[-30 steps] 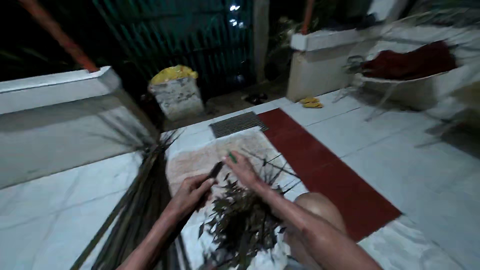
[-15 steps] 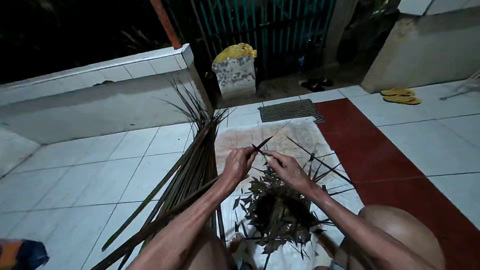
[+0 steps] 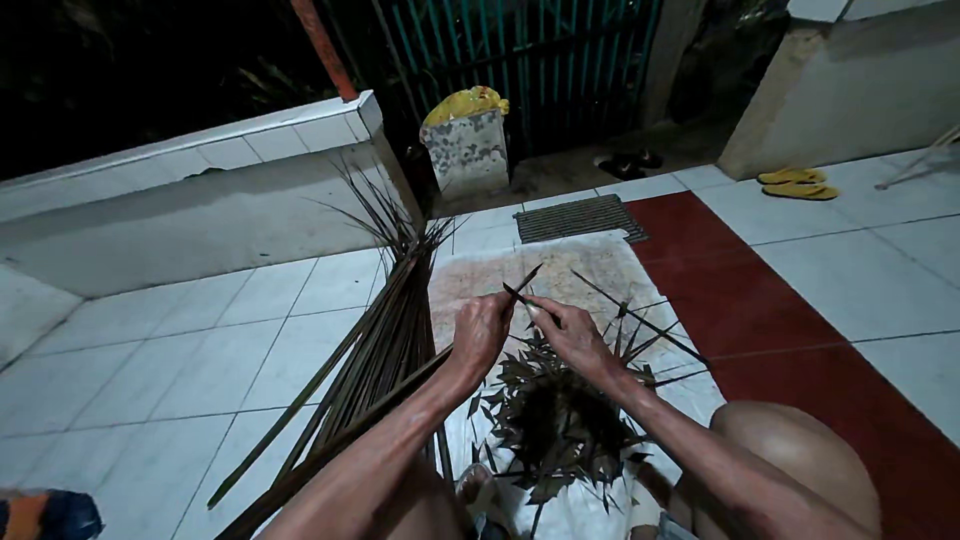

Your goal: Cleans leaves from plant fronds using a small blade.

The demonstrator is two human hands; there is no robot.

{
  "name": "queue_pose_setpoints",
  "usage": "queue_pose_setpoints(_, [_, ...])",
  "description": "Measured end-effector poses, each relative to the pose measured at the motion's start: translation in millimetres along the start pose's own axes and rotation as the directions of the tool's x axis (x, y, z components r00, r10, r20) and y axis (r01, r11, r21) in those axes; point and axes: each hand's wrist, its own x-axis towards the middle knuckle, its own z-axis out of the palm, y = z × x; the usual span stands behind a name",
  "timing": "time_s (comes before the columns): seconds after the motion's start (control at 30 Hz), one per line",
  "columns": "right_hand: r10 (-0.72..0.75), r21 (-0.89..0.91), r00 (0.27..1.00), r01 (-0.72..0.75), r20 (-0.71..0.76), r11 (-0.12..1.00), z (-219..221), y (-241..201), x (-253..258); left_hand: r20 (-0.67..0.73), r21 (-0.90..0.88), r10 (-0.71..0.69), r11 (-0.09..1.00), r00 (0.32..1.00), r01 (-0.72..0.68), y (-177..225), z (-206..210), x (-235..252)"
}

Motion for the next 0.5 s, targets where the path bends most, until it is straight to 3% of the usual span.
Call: queue_pose_setpoints(0.5, [0.1, -0.036, 0.994, -0.102, -0.046, 0.994, 8.0, -3.7, 4.1, 0.029, 0.128, 0.006, 0.992, 1.0, -0.01, 8.7, 4.7, 1.9])
